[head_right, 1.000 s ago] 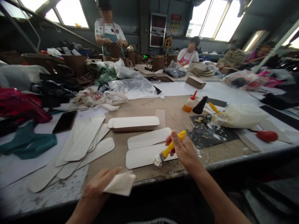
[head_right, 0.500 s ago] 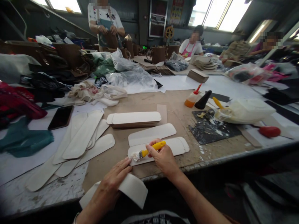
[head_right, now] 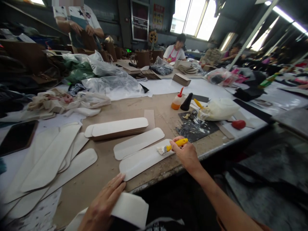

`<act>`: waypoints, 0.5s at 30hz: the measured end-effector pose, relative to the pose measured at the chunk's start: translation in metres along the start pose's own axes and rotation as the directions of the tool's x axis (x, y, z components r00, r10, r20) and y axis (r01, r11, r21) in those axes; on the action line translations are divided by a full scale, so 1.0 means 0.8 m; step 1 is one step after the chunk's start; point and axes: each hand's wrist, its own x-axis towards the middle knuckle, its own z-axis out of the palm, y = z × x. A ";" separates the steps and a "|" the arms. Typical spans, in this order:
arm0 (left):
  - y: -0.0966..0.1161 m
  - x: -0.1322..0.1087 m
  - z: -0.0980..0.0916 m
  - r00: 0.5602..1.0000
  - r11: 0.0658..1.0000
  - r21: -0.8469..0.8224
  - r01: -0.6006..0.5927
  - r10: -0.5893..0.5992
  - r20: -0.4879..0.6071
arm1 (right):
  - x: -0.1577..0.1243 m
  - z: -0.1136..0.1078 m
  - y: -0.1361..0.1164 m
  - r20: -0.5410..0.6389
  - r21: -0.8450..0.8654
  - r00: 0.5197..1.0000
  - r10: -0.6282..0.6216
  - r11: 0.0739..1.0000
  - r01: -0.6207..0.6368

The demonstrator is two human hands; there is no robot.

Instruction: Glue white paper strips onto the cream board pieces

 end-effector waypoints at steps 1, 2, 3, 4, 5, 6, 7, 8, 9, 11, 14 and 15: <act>0.003 0.001 0.002 1.000 1.000 -0.008 -0.021 0.021 0.011 | 0.002 -0.006 0.002 -0.021 -0.045 0.999 -0.025 0.999 0.024; 0.007 0.002 0.004 0.999 0.999 -0.016 -0.041 0.041 0.016 | 0.003 -0.011 0.003 -0.048 -0.094 0.997 -0.065 0.994 0.060; 0.009 0.003 0.007 0.998 0.998 -0.020 -0.057 0.058 0.018 | 0.005 -0.015 0.003 -0.077 -0.141 0.989 -0.126 0.983 0.114; 0.011 0.003 0.009 0.997 0.997 -0.022 -0.071 0.072 0.018 | 0.005 -0.018 0.003 -0.100 -0.185 0.974 -0.204 0.966 0.183; 0.012 0.003 0.012 0.996 0.996 -0.023 -0.083 0.083 0.019 | 0.006 -0.020 0.004 -0.115 -0.223 0.950 -0.289 0.940 0.259; 0.012 0.004 0.013 0.995 0.995 -0.021 -0.093 0.093 0.022 | 0.006 -0.021 0.004 -0.113 -0.255 0.922 -0.370 0.908 0.333; 0.012 0.004 0.015 0.994 0.995 -0.017 -0.101 0.102 0.027 | 0.006 -0.020 0.005 -0.096 -0.285 0.893 -0.439 0.872 0.398; 0.011 0.003 0.016 0.993 0.994 -0.012 -0.109 0.110 0.035 | 0.004 -0.018 0.006 -0.065 -0.318 0.868 -0.492 0.835 0.449; 0.010 0.003 0.016 0.992 0.993 -0.004 -0.117 0.117 0.041 | 0.002 -0.014 0.008 -0.025 -0.355 0.847 -0.531 0.797 0.489; 0.007 0.003 0.016 0.990 0.990 0.019 -0.136 0.135 0.044 | -0.008 -0.004 0.008 0.068 -0.429 0.811 -0.581 0.717 0.550; 0.003 0.003 0.018 0.984 0.982 0.056 -0.180 0.179 0.023 | -0.035 0.019 0.000 0.179 -0.467 0.752 -0.634 0.618 0.632; 0.001 0.004 0.019 0.980 0.978 0.070 -0.198 0.198 0.010 | -0.046 0.027 -0.006 0.192 -0.448 0.731 -0.655 0.604 0.659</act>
